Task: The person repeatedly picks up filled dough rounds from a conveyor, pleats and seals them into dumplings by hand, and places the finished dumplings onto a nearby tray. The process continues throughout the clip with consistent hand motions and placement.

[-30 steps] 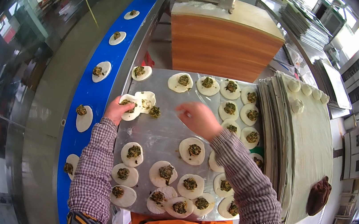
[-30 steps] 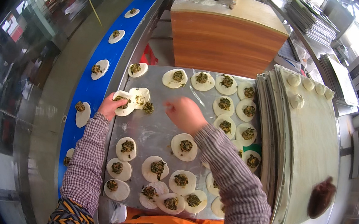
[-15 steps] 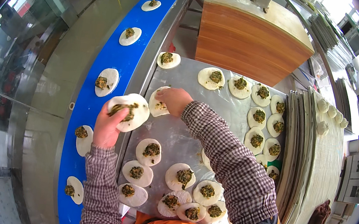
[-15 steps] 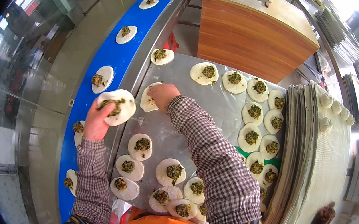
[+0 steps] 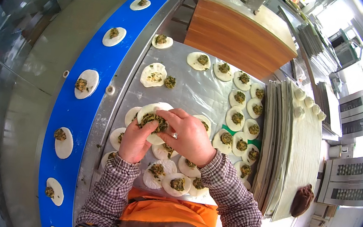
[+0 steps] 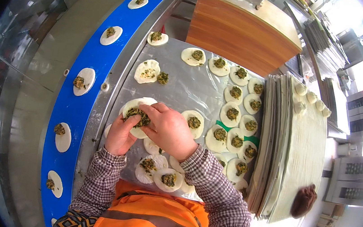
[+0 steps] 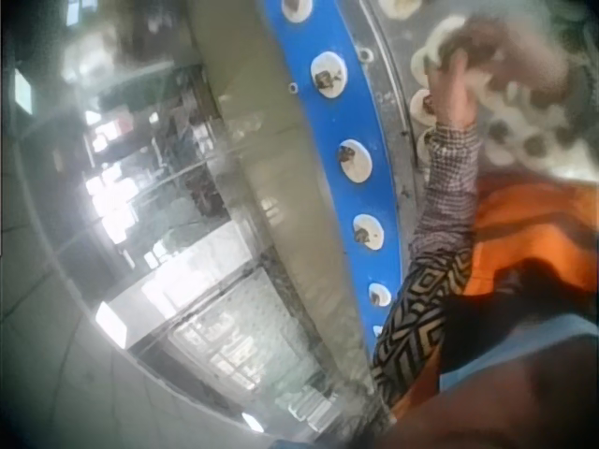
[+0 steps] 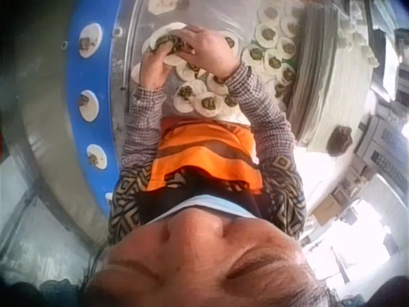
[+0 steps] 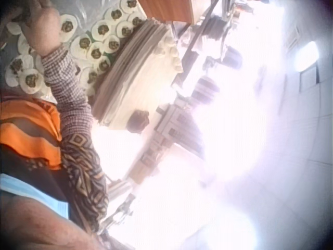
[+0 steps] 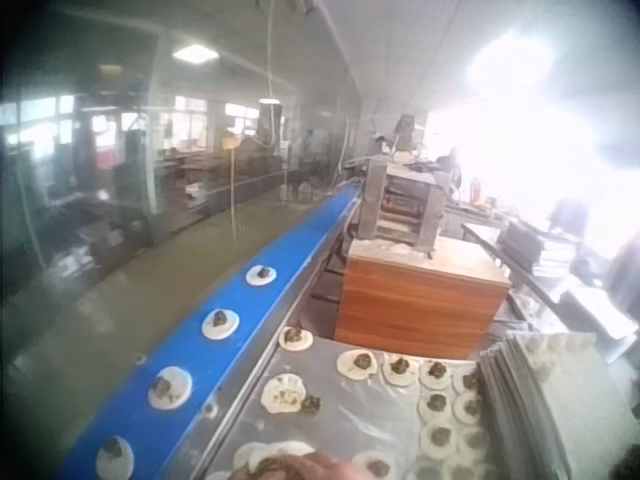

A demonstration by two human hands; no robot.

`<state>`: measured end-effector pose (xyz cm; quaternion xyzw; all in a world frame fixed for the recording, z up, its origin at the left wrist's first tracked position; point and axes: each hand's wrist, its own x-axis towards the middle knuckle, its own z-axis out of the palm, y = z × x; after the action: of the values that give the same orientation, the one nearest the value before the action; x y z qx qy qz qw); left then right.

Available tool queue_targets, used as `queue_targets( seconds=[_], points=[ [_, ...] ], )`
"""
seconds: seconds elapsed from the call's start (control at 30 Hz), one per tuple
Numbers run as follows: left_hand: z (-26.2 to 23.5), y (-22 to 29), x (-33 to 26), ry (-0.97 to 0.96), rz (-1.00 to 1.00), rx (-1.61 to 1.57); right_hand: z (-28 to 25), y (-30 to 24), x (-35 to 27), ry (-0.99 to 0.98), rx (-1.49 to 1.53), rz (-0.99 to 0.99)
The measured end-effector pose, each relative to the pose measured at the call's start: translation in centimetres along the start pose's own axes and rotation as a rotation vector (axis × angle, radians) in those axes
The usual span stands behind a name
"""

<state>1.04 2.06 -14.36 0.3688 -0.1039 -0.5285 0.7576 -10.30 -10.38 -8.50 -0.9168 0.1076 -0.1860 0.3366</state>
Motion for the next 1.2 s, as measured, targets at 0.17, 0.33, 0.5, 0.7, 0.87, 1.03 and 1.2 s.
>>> queue_targets(
  seconds=[0.17, 0.33, 0.5, 0.7, 0.87, 1.03, 1.2],
  points=[
    [-0.2, -0.4, -2.7, 0.059, -0.092, 0.088, 1.0, -1.0, -1.9, -0.073, -0.082, 0.003],
    [-1.7, -0.5, -3.5, 0.063, -0.131, 0.121, 2.3, -0.6, -1.9, -0.047, 0.022, 0.05],
    [-3.5, -0.4, -2.2, 0.056, -0.208, -0.077, 2.2, 2.3, -0.4, -0.123, 0.43, 0.397],
    [-6.0, 0.1, 0.6, 0.086, -0.253, -0.285, 2.8, 10.7, 6.4, 0.041, 0.603, 0.575],
    [-7.1, 0.5, 1.7, 0.16, -0.23, -0.301, 4.8, 16.2, 11.0, 0.037, 0.061, 0.445],
    [-7.7, 1.6, 2.0, 0.181, -0.214, -0.435, 6.4, 17.1, 10.2, -0.043, -0.341, 0.17],
    [-7.7, 2.5, 1.7, 0.181, -0.177, -0.311, 6.6, 16.7, 10.1, -0.092, -0.35, 0.191]
  ],
)
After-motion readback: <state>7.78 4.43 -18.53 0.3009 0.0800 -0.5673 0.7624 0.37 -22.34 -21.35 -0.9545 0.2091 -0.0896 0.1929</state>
